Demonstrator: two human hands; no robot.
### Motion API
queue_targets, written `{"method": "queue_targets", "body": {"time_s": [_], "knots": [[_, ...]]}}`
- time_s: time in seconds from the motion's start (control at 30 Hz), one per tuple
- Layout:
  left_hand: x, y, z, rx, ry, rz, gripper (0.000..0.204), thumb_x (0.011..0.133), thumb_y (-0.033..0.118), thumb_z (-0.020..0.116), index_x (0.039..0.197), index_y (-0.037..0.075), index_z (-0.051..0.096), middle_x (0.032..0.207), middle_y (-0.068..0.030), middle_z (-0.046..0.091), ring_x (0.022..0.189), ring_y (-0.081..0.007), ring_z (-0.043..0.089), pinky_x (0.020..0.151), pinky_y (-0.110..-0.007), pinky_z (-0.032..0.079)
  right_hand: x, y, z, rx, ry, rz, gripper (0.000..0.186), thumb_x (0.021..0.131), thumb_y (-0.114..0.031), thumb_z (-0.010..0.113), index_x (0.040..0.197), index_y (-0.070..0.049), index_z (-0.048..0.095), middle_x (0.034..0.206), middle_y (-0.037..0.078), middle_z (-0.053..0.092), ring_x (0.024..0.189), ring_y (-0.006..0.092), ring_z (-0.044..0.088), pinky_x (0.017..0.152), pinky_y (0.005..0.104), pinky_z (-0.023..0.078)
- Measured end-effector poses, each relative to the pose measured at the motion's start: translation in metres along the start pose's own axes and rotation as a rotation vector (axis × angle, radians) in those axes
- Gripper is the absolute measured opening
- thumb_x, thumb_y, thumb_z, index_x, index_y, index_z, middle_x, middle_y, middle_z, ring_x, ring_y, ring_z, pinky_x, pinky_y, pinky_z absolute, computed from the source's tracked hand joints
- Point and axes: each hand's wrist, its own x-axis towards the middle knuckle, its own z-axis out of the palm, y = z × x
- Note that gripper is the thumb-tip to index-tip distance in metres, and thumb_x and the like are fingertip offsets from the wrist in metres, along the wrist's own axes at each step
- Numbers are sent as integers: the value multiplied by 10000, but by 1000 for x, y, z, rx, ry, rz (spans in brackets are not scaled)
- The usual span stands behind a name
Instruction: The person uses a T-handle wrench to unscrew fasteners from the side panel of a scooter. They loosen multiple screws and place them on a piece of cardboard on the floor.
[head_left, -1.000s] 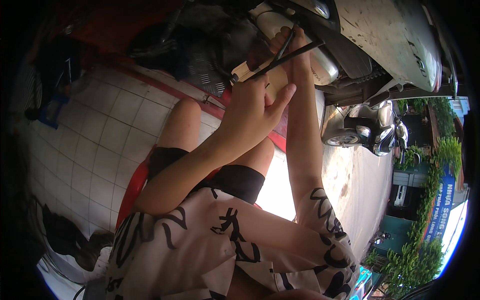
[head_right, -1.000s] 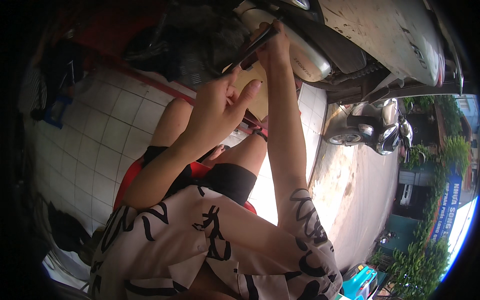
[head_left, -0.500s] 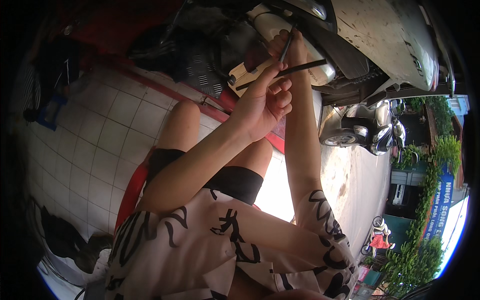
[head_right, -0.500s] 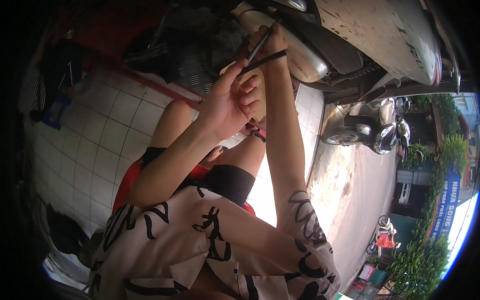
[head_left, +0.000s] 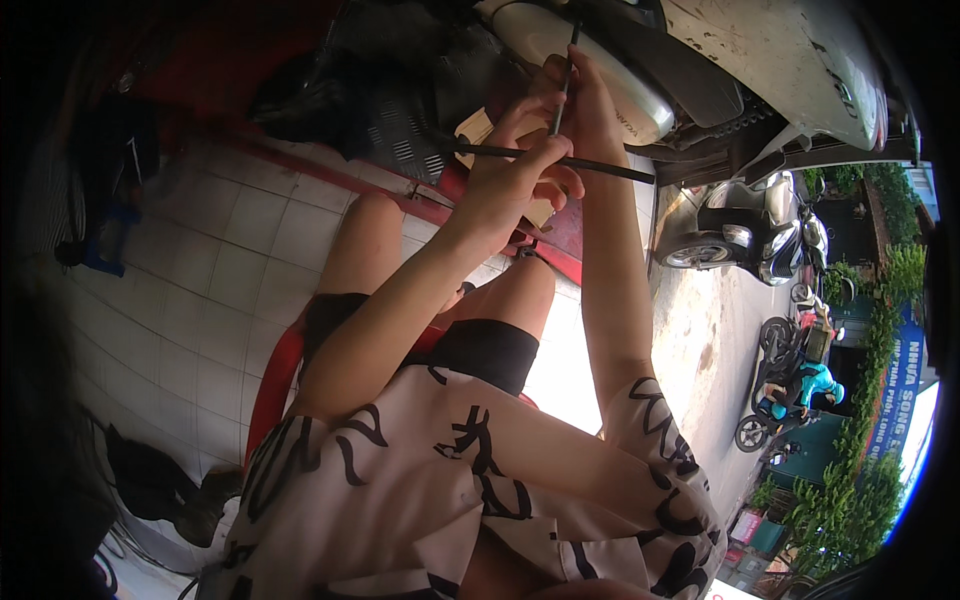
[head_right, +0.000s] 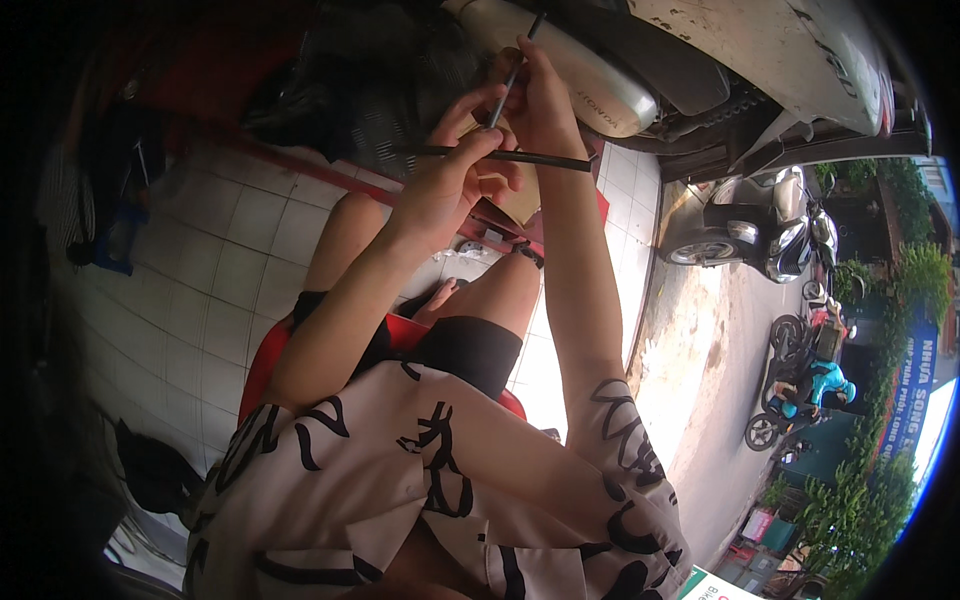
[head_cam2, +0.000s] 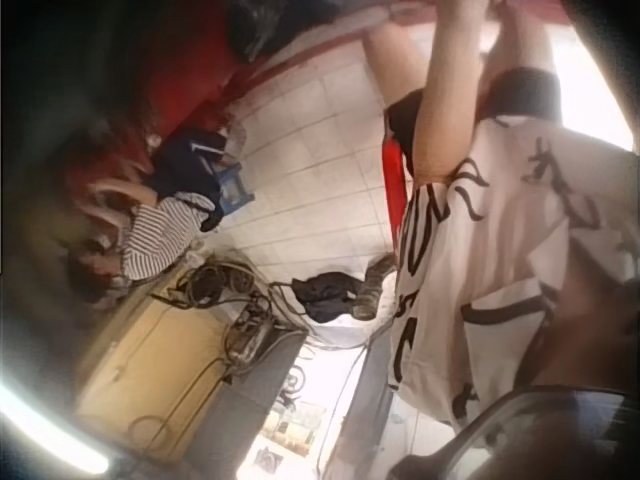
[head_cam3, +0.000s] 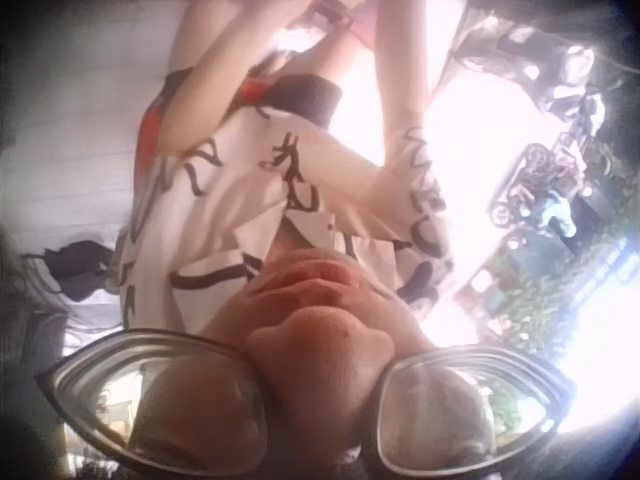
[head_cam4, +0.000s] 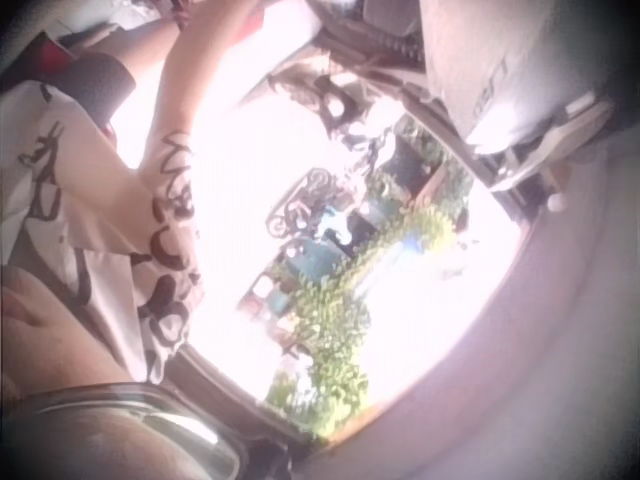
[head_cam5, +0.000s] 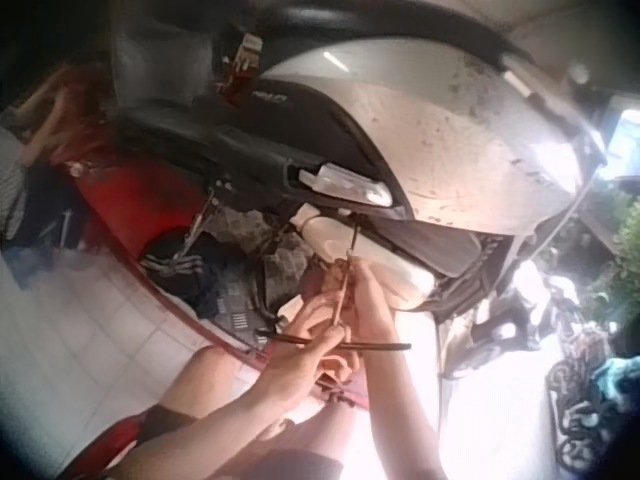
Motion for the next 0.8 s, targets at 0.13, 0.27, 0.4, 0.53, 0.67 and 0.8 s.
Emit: {"method": "queue_targets", "body": {"time_s": [0.13, 0.27, 0.4, 0.53, 0.67, 0.8], "knots": [[-11, -7, -19, -117, 16, -29, 542, 933, 174, 559, 1428, 179, 340, 819, -66, 560, 611, -168, 601, 533, -271, 462, -60, 27, 41, -170, 114, -55, 194, 966, -236, 480, 931, -62, 560, 704, 6, 540, 470, 72, 458, 383, 207, 362], [-34, -34, -38, 54, -27, -73, 554, 940, 179, 546, 1434, 184, 294, 702, -42, 536, 576, -140, 555, 531, -252, 439, -99, 65, 23, 16, 72, -31, 183, 983, -208, 458, 1081, -79, 542, 757, -5, 543, 537, 49, 502, 434, 180, 393], [-61, -57, -65, 286, -121, -238, 575, 924, 127, 578, 1412, 147, 274, 741, -19, 573, 634, -98, 580, 555, -211, 434, -126, 106, 4, 110, 268, 84, 208, 990, -264, 513, 1041, -68, 556, 794, -27, 556, 602, 39, 488, 524, 205, 401], [-50, -49, -94, 526, -485, -480, 461, 897, 87, 612, 1333, 96, 459, 821, 11, 589, 744, -70, 584, 653, -194, 452, -166, 145, -33, 217, 293, 23, 238, 999, -306, 468, 917, -86, 507, 745, 22, 547, 609, 83, 479, 568, 215, 403], [18, -64, -135, 724, -530, -668, 457, 856, 69, 650, 1297, 50, 532, 835, 6, 593, 848, -66, 577, 761, -228, 462, -221, 182, -79, 377, 312, 165, 235, 1002, -283, 425, 893, -80, 468, 737, 86, 560, 654, 137, 523, 606, 233, 422], [111, -131, -157, 1224, -276, -281, 268, 839, 81, 670, 1100, 25, 648, 846, -18, 654, 797, -91, 618, 755, -238, 500, -254, 184, -81, 446, 303, 137, 202, 995, -251, 417, 947, -61, 464, 700, 123, 576, 617, 165, 556, 563, 232, 429]]}}
